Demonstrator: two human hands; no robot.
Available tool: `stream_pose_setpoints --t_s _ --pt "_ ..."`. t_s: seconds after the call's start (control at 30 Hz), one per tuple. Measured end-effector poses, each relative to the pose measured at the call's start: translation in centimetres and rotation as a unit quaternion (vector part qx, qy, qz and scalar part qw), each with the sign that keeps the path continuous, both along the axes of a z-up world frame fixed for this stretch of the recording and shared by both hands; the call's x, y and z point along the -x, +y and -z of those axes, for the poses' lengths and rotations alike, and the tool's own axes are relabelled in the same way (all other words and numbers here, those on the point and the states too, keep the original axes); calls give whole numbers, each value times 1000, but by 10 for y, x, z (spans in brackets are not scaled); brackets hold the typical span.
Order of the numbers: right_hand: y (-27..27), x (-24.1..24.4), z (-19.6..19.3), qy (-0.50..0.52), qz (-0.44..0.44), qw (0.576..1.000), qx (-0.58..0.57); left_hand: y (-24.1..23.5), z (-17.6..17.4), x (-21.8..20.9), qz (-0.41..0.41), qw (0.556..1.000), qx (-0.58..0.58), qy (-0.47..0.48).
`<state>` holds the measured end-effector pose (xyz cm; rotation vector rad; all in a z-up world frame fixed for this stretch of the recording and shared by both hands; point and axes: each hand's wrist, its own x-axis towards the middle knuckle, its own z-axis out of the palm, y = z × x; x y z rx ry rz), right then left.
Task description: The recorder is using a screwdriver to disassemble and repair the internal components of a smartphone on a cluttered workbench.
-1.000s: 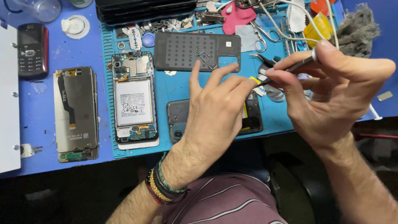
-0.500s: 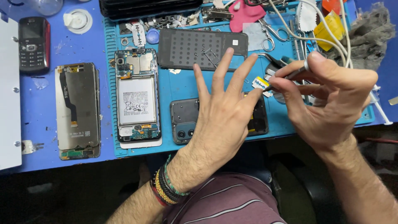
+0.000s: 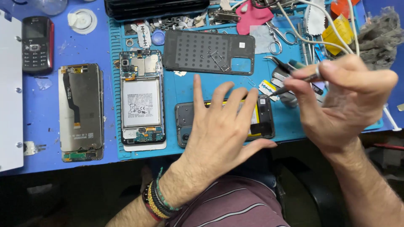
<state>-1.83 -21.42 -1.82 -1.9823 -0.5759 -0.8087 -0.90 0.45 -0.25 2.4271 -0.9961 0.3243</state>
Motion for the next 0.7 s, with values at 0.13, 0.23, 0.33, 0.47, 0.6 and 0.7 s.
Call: stream_pose_setpoints --t_s 0.13,0.23,0.33,0.47,0.6,0.7 --pt "5 0 -8 18 27 999 34 -2 2 -1 -3 1000 0 1" --pt "17 1 -20 110 -93 989 -17 -2 1 -3 -5 1000 -8 -2" --pt "16 4 -11 109 -58 992 -22 -2 2 -3 -3 1000 -8 -1" --pt "15 1 -9 47 -14 998 31 -2 0 -2 -6 1000 -15 -4" --pt "17 8 -21 139 -59 988 -6 -4 0 -1 -10 1000 -20 -8" --pt "8 3 -3 42 -5 999 29 -3 -3 -1 -21 999 -25 -5"
